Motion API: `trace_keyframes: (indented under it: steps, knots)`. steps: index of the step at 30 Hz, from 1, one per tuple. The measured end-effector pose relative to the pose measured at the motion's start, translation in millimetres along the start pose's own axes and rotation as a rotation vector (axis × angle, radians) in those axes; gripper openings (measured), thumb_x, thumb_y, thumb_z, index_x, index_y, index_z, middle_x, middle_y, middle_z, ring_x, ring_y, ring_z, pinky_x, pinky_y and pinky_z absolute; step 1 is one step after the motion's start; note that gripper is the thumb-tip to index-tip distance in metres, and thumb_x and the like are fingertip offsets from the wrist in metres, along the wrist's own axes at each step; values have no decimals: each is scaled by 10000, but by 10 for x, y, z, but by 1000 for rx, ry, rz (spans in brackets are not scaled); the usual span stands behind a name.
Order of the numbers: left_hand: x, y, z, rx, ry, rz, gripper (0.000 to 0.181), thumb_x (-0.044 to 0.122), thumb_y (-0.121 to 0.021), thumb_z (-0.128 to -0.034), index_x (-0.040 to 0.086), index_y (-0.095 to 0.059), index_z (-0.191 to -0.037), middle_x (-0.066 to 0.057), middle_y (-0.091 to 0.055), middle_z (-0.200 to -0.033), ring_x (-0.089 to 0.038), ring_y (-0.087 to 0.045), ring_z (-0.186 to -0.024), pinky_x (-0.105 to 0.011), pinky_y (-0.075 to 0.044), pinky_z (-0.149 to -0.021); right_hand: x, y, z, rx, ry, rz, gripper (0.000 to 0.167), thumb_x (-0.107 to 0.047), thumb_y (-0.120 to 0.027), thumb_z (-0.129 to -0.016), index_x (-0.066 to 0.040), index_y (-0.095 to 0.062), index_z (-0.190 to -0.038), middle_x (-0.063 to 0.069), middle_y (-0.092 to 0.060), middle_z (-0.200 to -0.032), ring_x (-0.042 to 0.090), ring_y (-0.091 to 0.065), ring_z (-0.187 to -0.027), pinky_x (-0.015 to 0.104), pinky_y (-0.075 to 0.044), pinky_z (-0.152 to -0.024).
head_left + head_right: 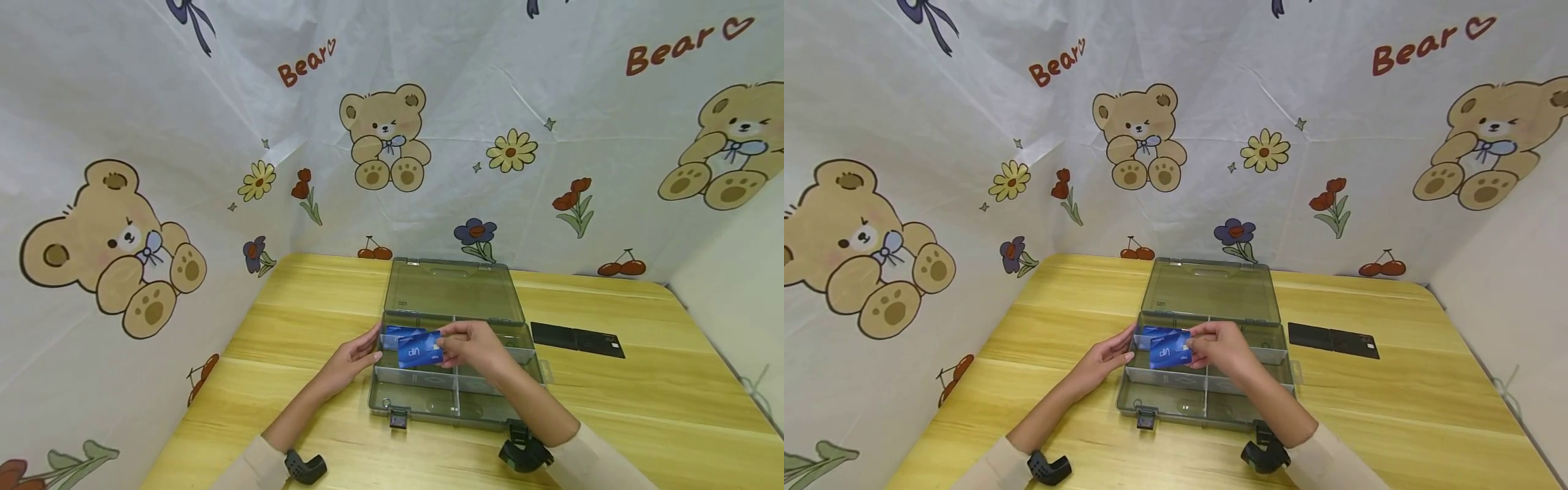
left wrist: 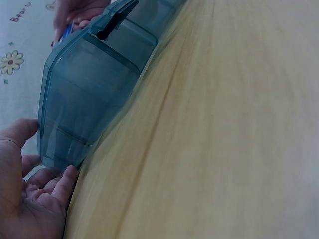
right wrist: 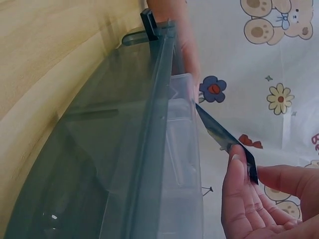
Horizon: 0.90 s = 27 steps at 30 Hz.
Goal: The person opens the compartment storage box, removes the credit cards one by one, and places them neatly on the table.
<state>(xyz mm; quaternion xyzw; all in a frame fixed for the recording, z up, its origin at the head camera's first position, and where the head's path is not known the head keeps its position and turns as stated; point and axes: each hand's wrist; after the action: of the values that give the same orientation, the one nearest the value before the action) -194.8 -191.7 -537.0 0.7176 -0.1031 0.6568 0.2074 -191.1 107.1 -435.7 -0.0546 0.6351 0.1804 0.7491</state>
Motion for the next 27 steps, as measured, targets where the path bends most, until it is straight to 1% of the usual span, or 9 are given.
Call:
trace_keyframes:
  steps: [3,6,9,12,16,21,27]
  knots:
    - [-5,1,0,-2,1,-1,663,267,-607,-1040,207,-285,-1615,-22,-219,-1664,-247,-262,-1506,-316,-345,-1162,-10,29,40,12,-1,-8,302,-60,-674,-966,115,-644,-1210,201,-749,-986,264,-716,-731,462,-638,-748]
    - [-15,2,0,-5,0,-6,673,289,-608,-1038,205,-277,-1618,-31,-213,-1666,-255,-259,-1507,-329,-344,-1164,-17,62,77,16,3,-10,307,-59,-666,-970,117,-638,-1220,212,-742,-1014,269,-718,-734,480,-632,-777]
    - [-29,5,-1,-3,-5,-13,687,308,-611,-1035,194,-269,-1620,-41,-206,-1667,-268,-261,-1505,-324,-346,-1160,-15,99,112,21,1,-6,323,-74,-665,-975,112,-631,-1236,200,-741,-1022,259,-712,-737,472,-633,-783]
    - [-40,7,-3,-2,-16,-18,694,310,-612,-1035,180,-264,-1621,-57,-199,-1669,-283,-261,-1504,-316,-349,-1156,-15,137,148,23,-4,-6,339,-96,-669,-977,103,-629,-1249,183,-746,-1016,239,-703,-737,431,-640,-757]
    - [-34,4,-1,-2,-19,-13,687,297,-609,-1037,174,-266,-1620,-66,-201,-1668,-287,-260,-1504,-318,-346,-1157,-15,190,195,28,-9,-14,352,-107,-671,-981,102,-622,-1260,181,-748,-1028,228,-703,-731,410,-641,-745]
    - [-20,4,0,-1,-8,-5,670,278,-606,-1040,189,-277,-1617,-43,-218,-1663,-263,-270,-1502,-315,-340,-1162,-6,267,258,42,-14,-32,362,-112,-676,-983,109,-618,-1264,178,-739,-1043,221,-707,-732,387,-641,-740]
    - [-6,4,3,-6,-7,-4,664,257,-603,-1042,180,-278,-1616,-46,-214,-1663,-269,-269,-1503,-314,-340,-1161,5,395,340,50,3,-31,386,-128,-676,-984,124,-606,-1268,169,-739,-1031,233,-707,-748,416,-638,-766]
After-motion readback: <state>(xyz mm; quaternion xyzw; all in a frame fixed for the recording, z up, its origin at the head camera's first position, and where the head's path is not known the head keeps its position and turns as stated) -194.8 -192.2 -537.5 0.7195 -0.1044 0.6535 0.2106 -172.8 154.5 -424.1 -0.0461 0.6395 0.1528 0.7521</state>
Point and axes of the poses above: each hand's wrist, its own z-axis away from the middle knuckle, its own y-axis out of the back of the hand, x = y × z
